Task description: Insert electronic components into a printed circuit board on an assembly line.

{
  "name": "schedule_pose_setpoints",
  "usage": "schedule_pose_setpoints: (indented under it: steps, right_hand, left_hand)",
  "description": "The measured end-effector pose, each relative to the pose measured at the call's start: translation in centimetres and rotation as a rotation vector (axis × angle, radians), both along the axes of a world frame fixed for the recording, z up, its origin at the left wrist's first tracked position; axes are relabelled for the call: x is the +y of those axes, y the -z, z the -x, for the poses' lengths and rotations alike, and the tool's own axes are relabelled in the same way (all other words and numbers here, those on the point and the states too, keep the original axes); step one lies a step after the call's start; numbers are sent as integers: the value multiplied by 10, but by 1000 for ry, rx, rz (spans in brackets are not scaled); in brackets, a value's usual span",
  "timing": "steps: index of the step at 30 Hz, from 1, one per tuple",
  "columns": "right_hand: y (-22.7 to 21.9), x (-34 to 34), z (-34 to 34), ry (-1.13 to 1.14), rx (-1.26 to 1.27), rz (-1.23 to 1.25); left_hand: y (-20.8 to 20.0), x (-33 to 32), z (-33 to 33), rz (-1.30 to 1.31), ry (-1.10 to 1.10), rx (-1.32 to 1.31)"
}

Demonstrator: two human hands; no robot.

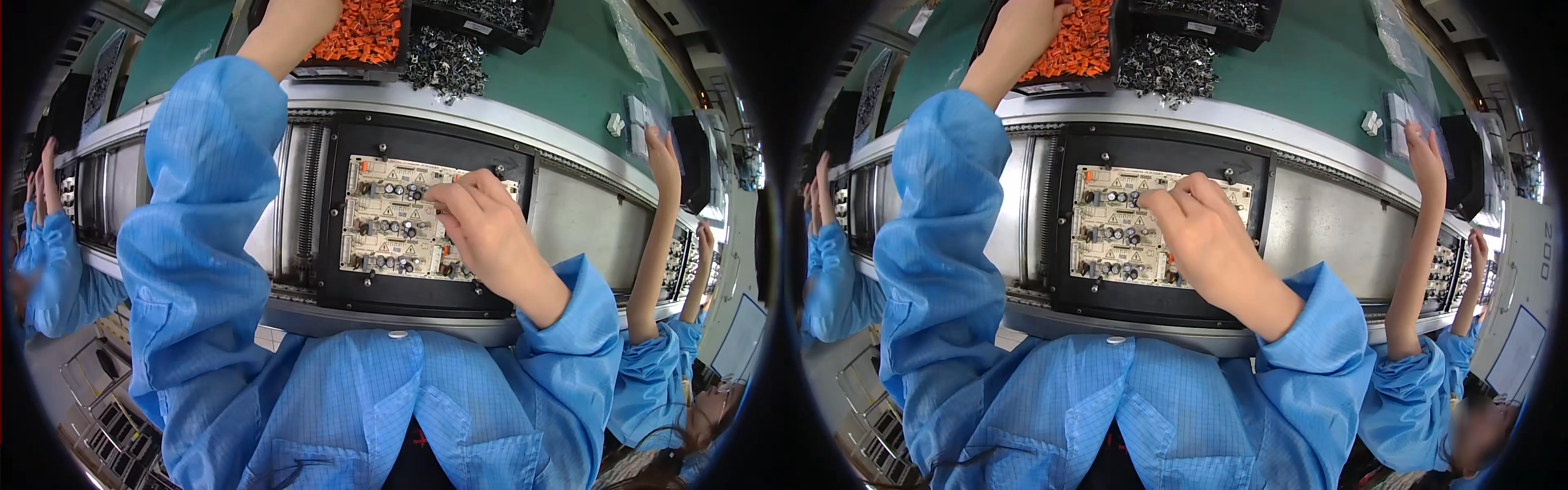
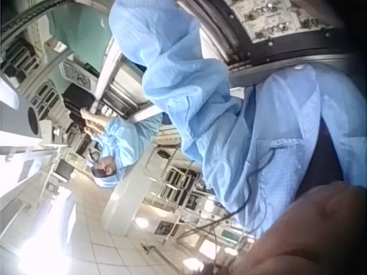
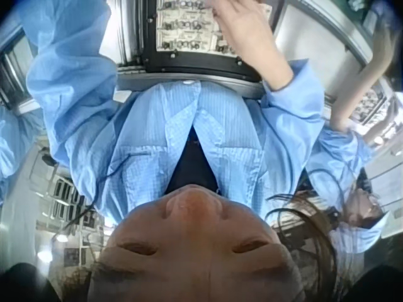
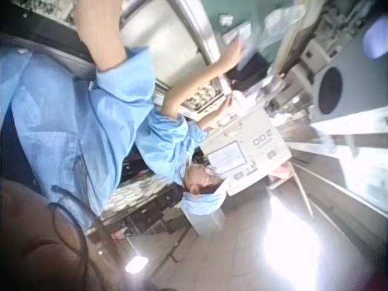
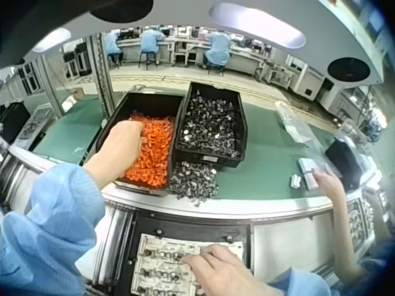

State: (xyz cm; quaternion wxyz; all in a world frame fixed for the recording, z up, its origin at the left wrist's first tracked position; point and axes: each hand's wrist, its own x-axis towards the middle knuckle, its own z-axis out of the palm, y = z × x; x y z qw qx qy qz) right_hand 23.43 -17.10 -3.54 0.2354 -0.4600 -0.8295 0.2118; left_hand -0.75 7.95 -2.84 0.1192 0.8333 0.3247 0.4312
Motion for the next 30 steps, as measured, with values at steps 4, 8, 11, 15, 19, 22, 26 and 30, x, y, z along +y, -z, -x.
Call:
schedule_pose_setpoints:
  steps: [4,8,11,15,19,22,26,30]
  right_hand:
    - [7,-3,5,9,-105,-28]
    - [8,-3,7,6,-171,-88]
    - [6,-5,9,15,-218,-115]
    - [6,-6,11,14,-271,-143]
    - [3,-2,7,-3,-259,-123]
    - [-2,18,-9,95,-76,-31]
    - [10,90,-58,305,-121,-247]
    - [29,135,-72,292,-44,-227]
  left_hand:
    - [3,7,-17,12,-275,244]
    - [8,7,-18,-65,-514,412]
    - [5,6,-22,-77,-519,398]
    - [0,2,-26,-56,-470,410]
    - [2,3,-19,-73,-413,412]
    - [6,9,-17,-107,-407,402]
    - [-5,2,-29,-79,-519,356]
    - [-6,-4,-34,-54,-504,330]
